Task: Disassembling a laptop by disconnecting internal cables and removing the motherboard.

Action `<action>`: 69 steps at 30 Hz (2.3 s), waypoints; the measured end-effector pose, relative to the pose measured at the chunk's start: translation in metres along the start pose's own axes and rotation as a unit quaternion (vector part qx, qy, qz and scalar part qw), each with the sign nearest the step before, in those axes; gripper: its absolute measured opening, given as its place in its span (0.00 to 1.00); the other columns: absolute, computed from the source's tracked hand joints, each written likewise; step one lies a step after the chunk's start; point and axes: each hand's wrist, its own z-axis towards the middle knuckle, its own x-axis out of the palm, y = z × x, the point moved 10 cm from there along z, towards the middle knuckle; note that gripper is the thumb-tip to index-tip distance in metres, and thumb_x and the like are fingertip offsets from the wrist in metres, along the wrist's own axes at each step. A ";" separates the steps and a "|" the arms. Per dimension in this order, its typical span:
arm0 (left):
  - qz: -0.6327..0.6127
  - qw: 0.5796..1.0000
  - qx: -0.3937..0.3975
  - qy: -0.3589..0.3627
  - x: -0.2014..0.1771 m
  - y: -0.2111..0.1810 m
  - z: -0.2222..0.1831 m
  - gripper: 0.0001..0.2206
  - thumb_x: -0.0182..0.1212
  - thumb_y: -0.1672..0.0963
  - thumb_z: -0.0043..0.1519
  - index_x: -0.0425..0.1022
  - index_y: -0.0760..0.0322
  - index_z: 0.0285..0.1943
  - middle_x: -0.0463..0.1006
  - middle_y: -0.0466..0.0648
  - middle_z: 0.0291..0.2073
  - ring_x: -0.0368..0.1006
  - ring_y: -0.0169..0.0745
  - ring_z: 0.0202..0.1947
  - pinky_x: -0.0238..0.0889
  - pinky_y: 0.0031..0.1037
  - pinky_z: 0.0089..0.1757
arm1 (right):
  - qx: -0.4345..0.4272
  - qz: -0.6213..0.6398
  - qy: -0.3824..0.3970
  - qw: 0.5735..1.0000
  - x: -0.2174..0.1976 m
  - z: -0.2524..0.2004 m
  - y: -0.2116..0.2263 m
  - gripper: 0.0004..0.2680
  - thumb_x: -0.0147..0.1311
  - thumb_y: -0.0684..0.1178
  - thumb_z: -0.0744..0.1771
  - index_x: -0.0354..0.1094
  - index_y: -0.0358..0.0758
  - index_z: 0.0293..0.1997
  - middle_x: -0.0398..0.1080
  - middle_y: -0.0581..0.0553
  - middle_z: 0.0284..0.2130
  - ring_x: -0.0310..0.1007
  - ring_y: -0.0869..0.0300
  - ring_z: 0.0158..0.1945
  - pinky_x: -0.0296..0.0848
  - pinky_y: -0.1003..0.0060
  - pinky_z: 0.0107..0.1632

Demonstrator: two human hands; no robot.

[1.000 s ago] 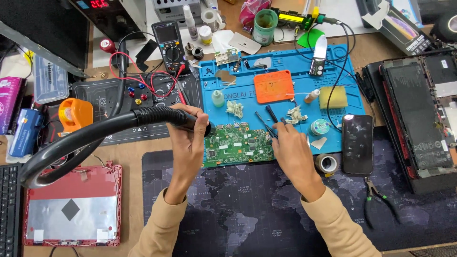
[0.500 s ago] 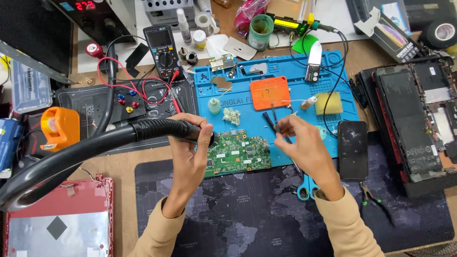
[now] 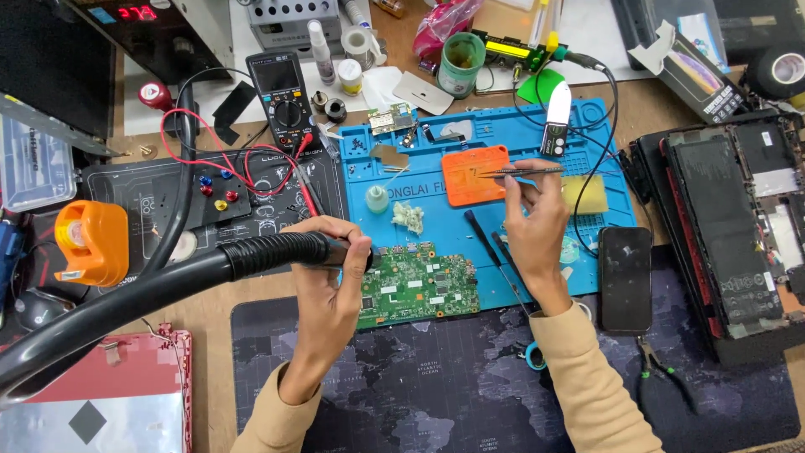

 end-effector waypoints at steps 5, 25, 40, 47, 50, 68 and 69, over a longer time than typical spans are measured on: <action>0.007 1.000 0.006 0.007 0.000 -0.006 0.000 0.07 0.52 0.61 0.70 0.57 0.64 0.49 0.64 0.45 0.33 0.62 0.30 0.34 0.65 0.24 0.41 | 0.003 -0.012 0.013 1.000 0.003 0.004 0.002 0.06 0.45 0.33 0.71 0.59 0.28 0.54 0.71 0.23 0.48 0.77 0.36 0.50 0.78 0.45 0.52; 0.021 1.000 0.018 0.010 0.003 -0.005 0.004 0.07 0.54 0.62 0.69 0.58 0.65 0.47 0.64 0.45 0.33 0.60 0.30 0.33 0.63 0.23 0.39 | 0.013 -0.008 0.020 1.000 0.003 0.009 -0.001 0.07 0.46 0.32 0.71 0.61 0.28 0.55 0.72 0.23 0.46 0.79 0.38 0.48 0.78 0.46 0.52; 0.009 0.999 0.039 0.038 0.003 0.011 0.005 0.07 0.52 0.57 0.71 0.59 0.62 0.48 0.64 0.43 0.32 0.57 0.28 0.31 0.59 0.24 0.37 | -0.014 -0.001 0.023 1.000 0.004 0.007 0.000 0.07 0.46 0.32 0.72 0.60 0.26 0.56 0.71 0.22 0.46 0.79 0.39 0.46 0.79 0.47 0.50; 0.002 0.997 0.038 0.074 0.011 0.027 0.009 0.05 0.53 0.58 0.70 0.63 0.63 0.42 0.61 0.42 0.24 0.56 0.29 0.23 0.57 0.24 0.31 | -0.017 0.019 0.000 1.000 0.005 0.001 -0.009 0.06 0.45 0.33 0.72 0.58 0.29 0.55 0.70 0.24 0.46 0.80 0.41 0.43 0.80 0.47 0.48; 0.003 0.995 0.046 0.084 0.015 0.028 0.011 0.06 0.53 0.58 0.70 0.64 0.63 0.41 0.60 0.42 0.23 0.55 0.30 0.22 0.57 0.24 0.30 | -0.017 0.044 -0.027 0.999 0.005 -0.004 -0.018 0.06 0.44 0.35 0.73 0.57 0.32 0.55 0.70 0.27 0.47 0.80 0.44 0.44 0.80 0.50 0.49; -0.004 0.995 0.042 0.090 0.013 0.018 0.013 0.06 0.52 0.59 0.71 0.63 0.63 0.41 0.60 0.42 0.23 0.53 0.29 0.23 0.56 0.24 0.30 | -0.005 0.077 -0.053 0.996 0.011 -0.008 -0.044 0.06 0.39 0.39 0.74 0.51 0.37 0.57 0.67 0.36 0.50 0.80 0.52 0.43 0.82 0.60 0.50; -0.005 0.995 0.045 0.091 0.014 0.016 0.013 0.06 0.52 0.59 0.71 0.63 0.63 0.40 0.59 0.42 0.23 0.52 0.29 0.23 0.56 0.23 0.30 | -0.001 0.079 -0.052 0.996 0.011 -0.008 -0.045 0.06 0.39 0.39 0.74 0.51 0.37 0.57 0.67 0.37 0.49 0.80 0.53 0.43 0.82 0.61 0.50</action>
